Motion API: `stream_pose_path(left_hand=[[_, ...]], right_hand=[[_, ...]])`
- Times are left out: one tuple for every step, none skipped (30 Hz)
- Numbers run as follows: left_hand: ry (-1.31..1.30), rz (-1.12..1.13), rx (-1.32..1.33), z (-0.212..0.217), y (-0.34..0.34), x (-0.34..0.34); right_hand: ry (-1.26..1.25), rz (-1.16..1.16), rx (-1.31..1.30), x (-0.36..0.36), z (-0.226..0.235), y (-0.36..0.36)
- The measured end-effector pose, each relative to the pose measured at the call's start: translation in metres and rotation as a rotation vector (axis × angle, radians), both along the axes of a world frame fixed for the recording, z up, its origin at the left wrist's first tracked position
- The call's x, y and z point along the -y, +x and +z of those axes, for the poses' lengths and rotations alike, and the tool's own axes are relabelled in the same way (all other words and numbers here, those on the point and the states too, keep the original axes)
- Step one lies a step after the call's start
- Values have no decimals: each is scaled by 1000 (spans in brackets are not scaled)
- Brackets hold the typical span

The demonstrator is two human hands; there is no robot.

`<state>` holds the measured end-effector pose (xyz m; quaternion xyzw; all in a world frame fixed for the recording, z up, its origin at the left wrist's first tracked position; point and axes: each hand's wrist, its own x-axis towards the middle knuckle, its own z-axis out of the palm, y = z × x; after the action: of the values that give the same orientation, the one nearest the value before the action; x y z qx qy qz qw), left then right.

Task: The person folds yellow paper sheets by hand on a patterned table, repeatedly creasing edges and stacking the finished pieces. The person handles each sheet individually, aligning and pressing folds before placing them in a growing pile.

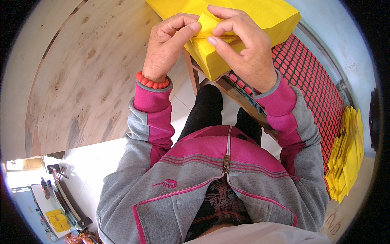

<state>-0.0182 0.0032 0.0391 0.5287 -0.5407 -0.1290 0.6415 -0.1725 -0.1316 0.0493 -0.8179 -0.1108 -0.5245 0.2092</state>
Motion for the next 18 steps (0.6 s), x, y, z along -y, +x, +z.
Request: stream_pose_path(left_hand=[[-6, -5, -3, 0, 0, 0], [-1, 1, 6, 0, 0, 0], [-5, 2, 9, -1, 0, 0], [-14, 0, 9, -1, 0, 0], [-10, 4, 9, -1, 0, 0], [-11, 5, 6, -1, 0, 1], [-15, 6, 0, -1, 0, 1], [-17, 3, -1, -1, 0, 1], [-21, 1, -6, -1, 0, 1], [-25, -2, -10, -1, 0, 1], [-23, 1, -7, -1, -1, 1], [-22, 3, -4, -1, -1, 1], [-23, 4, -4, -1, -1, 1], [-19, 7, 3, -1, -1, 1], [-17, 9, 7, 0, -1, 0], [-21, 8, 10, 0, -1, 0], [-14, 9, 11, 0, -1, 0], [-12, 6, 10, 0, -1, 0]], right_hand=[[-4, 0, -19, 0, 0, 0], [-7, 0, -37, 1, 1, -1], [-4, -2, -63, 1, 1, -2], [-14, 6, -78, 2, 2, -3], [-17, 12, -99, 2, 2, -4], [-21, 18, -121, 3, 3, -5], [-21, 32, -136, 4, 3, -5], [-21, 45, -152, 5, 4, -6], [-22, 57, -170, 5, 5, -7], [-21, 81, -177, 6, 5, -8], [-20, 102, -186, 8, 6, -8], [-10, 118, -205, 9, 7, -9], [2, 130, -210, 9, 8, -9], [23, 136, -225, 10, 9, -9], [44, 142, -239, 10, 9, -10], [39, 137, -240, 10, 9, -9], [34, 132, -241, 10, 9, -9], [24, 127, -225, 10, 9, -9]])
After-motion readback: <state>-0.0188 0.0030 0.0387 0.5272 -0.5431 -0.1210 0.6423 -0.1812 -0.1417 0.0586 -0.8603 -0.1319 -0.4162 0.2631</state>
